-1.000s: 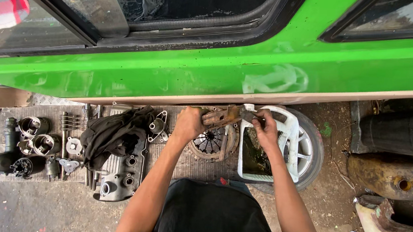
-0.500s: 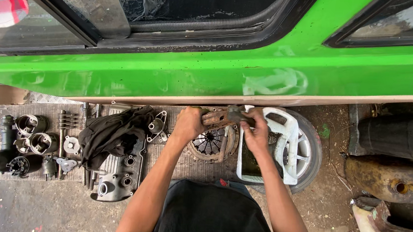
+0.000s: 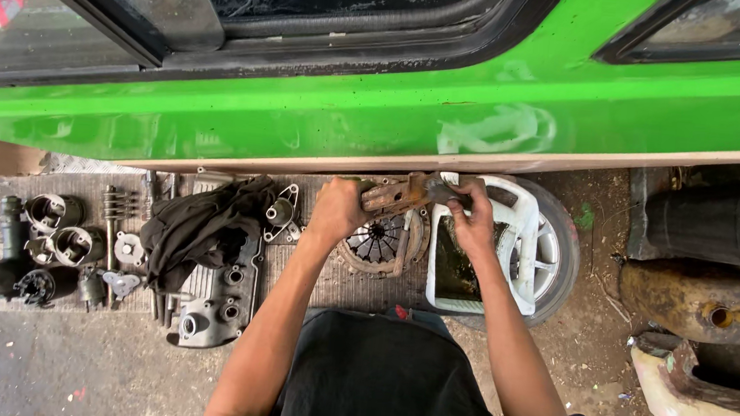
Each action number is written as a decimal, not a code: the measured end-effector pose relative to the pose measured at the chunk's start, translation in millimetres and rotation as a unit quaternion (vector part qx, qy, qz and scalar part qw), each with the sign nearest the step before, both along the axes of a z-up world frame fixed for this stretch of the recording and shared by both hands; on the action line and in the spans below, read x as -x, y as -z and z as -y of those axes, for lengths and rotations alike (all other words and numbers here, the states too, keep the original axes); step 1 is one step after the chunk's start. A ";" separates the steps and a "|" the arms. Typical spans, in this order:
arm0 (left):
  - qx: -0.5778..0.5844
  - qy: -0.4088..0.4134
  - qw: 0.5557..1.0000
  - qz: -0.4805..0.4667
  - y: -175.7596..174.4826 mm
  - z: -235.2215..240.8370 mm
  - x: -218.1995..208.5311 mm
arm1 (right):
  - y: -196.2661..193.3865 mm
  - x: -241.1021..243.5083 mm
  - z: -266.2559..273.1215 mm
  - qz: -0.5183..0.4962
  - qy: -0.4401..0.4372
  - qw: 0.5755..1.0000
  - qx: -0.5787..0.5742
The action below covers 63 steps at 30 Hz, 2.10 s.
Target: The person scrubs a greasy mechanical part with a brush, repeatedly dipping the brush into a white plastic container of liquid. The person rotates the part to access different surfaces while scrubbing. The part remains in hand throughout the clip.
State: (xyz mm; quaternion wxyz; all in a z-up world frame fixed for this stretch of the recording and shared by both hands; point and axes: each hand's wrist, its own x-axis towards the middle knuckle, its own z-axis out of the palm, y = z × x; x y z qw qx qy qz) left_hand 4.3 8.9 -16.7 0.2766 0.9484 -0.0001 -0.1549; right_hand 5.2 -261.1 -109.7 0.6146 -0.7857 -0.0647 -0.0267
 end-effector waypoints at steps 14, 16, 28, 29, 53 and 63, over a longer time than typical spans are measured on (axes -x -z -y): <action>0.009 0.010 1.000 0.007 -15.9 -1.9 -3.4 | 14.4 -1.5 0.6 -0.108 0.024 0.994 -0.026; 0.003 0.011 1.000 0.008 -16.3 -2.6 -3.4 | 14.2 -1.4 -0.8 -0.051 0.003 0.998 -0.038; -0.005 -0.015 0.995 -0.097 -4.6 -2.8 -4.0 | -17.8 -2.8 -13.8 0.011 0.003 0.999 0.030; -0.002 -0.005 0.998 -0.060 -3.2 -4.4 0.3 | -23.0 0.9 -14.8 -0.026 0.009 0.999 0.024; -0.007 0.002 1.000 0.001 -6.1 -7.5 0.7 | -91.0 4.1 -39.8 -0.064 0.051 0.972 0.222; -0.019 -0.007 1.000 -0.006 -8.1 -5.2 -4.0 | -100.6 5.9 -44.3 0.014 0.049 0.965 0.257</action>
